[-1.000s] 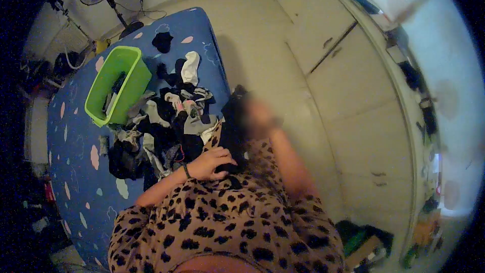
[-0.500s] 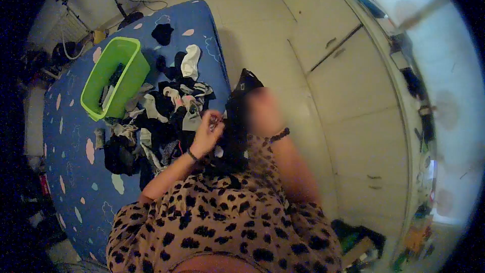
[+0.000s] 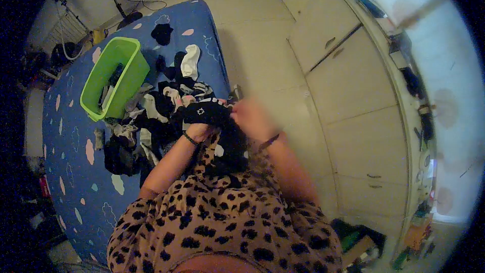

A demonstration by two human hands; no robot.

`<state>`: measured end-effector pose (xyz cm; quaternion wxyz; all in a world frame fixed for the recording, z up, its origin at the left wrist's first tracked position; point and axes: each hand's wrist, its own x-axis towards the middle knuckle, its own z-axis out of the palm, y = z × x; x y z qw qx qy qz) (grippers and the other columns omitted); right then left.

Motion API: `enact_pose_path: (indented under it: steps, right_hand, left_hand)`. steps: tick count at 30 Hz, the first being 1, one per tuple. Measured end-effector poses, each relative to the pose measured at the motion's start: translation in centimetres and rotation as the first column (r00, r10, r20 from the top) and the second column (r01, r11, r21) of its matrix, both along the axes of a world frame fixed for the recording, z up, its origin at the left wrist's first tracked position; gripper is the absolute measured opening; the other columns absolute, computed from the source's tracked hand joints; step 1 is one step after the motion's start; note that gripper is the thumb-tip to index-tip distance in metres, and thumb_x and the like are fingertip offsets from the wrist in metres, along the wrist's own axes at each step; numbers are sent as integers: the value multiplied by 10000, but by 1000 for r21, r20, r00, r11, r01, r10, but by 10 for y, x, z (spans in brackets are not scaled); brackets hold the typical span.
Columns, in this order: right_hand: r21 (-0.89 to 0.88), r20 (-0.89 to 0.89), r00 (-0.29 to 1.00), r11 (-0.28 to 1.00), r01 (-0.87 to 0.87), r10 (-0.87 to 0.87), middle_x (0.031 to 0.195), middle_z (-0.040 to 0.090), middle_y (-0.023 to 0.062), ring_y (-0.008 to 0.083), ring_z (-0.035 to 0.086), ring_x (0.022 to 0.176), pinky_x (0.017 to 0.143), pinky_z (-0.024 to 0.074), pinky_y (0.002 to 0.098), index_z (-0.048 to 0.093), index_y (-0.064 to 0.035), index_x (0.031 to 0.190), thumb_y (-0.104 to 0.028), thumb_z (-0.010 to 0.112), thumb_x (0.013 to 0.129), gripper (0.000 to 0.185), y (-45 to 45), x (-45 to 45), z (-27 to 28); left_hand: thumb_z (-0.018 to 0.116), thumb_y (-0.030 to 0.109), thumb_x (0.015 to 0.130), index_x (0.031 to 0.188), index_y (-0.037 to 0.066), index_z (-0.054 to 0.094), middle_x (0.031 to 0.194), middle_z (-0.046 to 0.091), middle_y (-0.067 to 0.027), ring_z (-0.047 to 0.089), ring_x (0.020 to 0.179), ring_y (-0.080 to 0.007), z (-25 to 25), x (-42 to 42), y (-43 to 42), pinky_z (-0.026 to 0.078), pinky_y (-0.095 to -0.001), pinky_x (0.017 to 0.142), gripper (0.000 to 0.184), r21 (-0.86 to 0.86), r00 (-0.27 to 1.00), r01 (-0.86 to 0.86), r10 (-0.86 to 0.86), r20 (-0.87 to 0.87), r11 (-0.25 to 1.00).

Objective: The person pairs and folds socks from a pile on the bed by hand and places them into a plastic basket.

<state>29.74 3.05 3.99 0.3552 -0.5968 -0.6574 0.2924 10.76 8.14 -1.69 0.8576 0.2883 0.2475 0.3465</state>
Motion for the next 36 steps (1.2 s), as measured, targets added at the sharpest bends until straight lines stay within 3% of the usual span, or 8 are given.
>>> enact_pose_path:
  steps: [11, 14, 17, 20, 23, 25, 31, 36]
  right_hand:
    - [-32, 21, 996, 996, 87, -86, 752, 533, 40, 120, 548, 693, 608, 453, 252, 560, -22, 925, -40, 691, 797, 184, -5, -17, -24]
    - [-20, -155, 979, 992, 128, -129, 694, 500, 4, 87, 495, 668, 594, 425, 240, 555, -27, 921, -68, 649, 846, 127, -5, -7, -29]
    - [-241, -249, 936, 952, 191, -250, 729, 495, -26, 74, 483, 691, 636, 423, 224, 558, -28, 910, -95, 552, 920, 68, -7, 13, -24]
    - [-100, -213, 958, 980, 173, -191, 760, 520, 5, 91, 509, 721, 649, 434, 233, 558, -25, 922, -78, 598, 886, 76, -12, 5, -26]
    - [84, -156, 987, 995, 45, -32, 811, 546, 45, 120, 541, 735, 654, 447, 248, 557, -16, 925, -48, 656, 829, 141, -10, -15, -12]
    - [72, -106, 993, 996, 57, -49, 827, 552, 57, 134, 553, 736, 656, 451, 255, 557, -13, 923, -30, 677, 800, 172, -7, -14, -17]
    - [52, -37, 997, 997, 62, -60, 826, 533, 63, 141, 548, 718, 655, 453, 265, 538, -11, 884, 40, 672, 759, 191, -9, -17, -26]
    - [156, -34, 998, 986, 55, -50, 790, 492, 33, 126, 501, 693, 640, 431, 250, 510, -38, 904, 13, 607, 823, 136, -15, -8, -34]
  left_hand:
    - [580, 194, 921, 1084, 75, 609, 1010, 617, -23, 576, 921, -109, 19, 15, -6, 480, -260, 766, 204, 17, 932, 10, -3, -363, 1000]
    - [569, 168, 915, 1059, 69, 621, 957, 623, -25, 589, 854, -115, 17, 16, -16, 487, -272, 702, 182, 156, 896, -215, 258, -362, 964]
    - [543, 113, 902, 1067, 57, 622, 976, 638, -47, 604, 826, -140, -33, 0, -6, 489, -298, 654, 191, 275, 804, -65, 214, -555, 959]
    - [525, 77, 893, 1072, 50, 623, 988, 647, -62, 614, 807, -157, -37, -1, -1, 491, -316, 621, 205, 337, 717, 53, 199, -668, 940]
    - [507, 44, 886, 1067, 35, 624, 998, 648, -69, 615, 862, -166, 15, 14, -12, 496, -312, 683, 216, 185, 781, -84, 180, -598, 979]
    - [518, 42, 886, 1070, 21, 624, 998, 643, -58, 606, 896, -166, 18, 19, -15, 491, -300, 749, 213, 482, 823, -114, 355, -444, 868]
    - [545, 47, 884, 1097, 9, 617, 1024, 643, -70, 600, 938, -172, -5, 18, -15, 485, -297, 796, 228, 566, 810, -29, 352, -470, 824]
    - [584, 73, 883, 965, 29, 597, 908, 617, -41, 585, 846, -140, -19, 12, -15, 486, -304, 740, 94, 336, 819, -166, 319, -476, 927]
